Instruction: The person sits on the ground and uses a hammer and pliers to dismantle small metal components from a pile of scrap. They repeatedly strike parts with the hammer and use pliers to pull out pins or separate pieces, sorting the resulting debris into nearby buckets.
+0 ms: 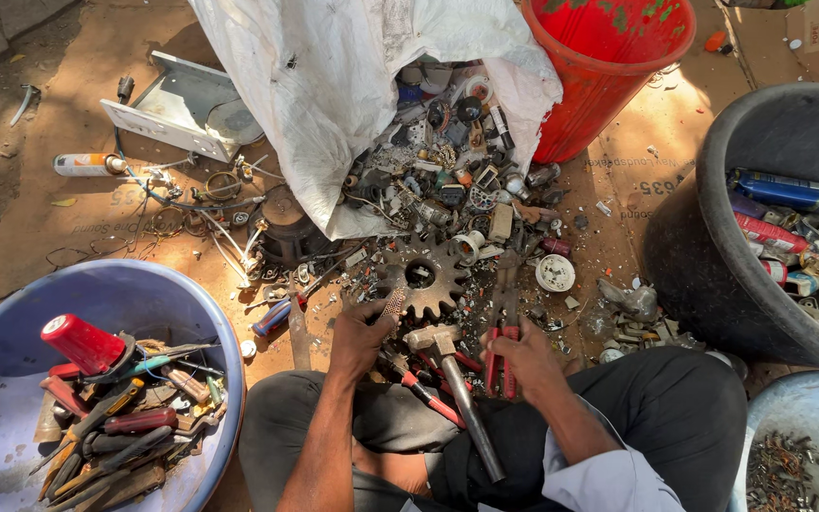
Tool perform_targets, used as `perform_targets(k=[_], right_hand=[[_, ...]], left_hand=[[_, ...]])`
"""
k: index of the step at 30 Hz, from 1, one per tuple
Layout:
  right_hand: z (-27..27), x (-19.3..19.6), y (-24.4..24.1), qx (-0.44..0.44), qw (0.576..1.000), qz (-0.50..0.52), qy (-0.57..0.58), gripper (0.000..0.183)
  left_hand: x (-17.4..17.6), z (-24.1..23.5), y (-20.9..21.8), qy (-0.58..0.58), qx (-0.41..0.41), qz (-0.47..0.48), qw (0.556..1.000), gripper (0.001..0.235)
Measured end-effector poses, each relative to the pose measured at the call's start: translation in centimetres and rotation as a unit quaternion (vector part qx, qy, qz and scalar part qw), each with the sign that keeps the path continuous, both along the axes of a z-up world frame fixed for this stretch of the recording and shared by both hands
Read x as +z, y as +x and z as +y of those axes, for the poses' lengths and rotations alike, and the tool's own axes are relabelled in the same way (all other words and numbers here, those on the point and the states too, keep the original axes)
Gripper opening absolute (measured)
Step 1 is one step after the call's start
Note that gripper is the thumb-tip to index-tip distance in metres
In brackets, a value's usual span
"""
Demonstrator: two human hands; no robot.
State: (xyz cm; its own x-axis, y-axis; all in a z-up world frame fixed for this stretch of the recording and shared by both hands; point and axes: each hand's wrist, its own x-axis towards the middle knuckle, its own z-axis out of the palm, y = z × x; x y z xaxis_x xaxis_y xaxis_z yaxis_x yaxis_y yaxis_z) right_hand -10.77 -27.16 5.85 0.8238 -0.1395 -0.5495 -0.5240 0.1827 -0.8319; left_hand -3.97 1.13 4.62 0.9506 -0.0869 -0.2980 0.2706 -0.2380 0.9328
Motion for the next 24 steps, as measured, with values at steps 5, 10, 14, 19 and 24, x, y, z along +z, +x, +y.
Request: perform_targets(k=[5,10,14,19,24], right_hand=[[3.8,1.0,-2.4,0.031,0.989,0.105,0.096,0.033],[2.8,0.1,-0.6,0.161,0.963,0.111,-0.183,0.02],[0.2,-0.5,1.2,0.244,0.815,0.051,-0.523,0.027],[3.0,-0.2,-0.3,0.214,0.78,-0.055,-0.586,0.059],[6.7,0.2,-2.7,0.292,0.825,-0.032,-0.483,0.072]], left_hand=[[-0.8,-0.2,0.6,0.026,0.018,-0.03,0.999,0.042],[-1.6,0.2,0.5,0.021,0.05,-0.032,0.998,0.043],[-1.4,0.0,0.7,0.121,0.103,-0.042,0.986,0.04],[-0.7,0.2,0.5,0.132,0.144,-0.057,0.979,0.038],[-0.4,-0.1,0.5,0.112,0.148,-0.067,0.98,0.034]])
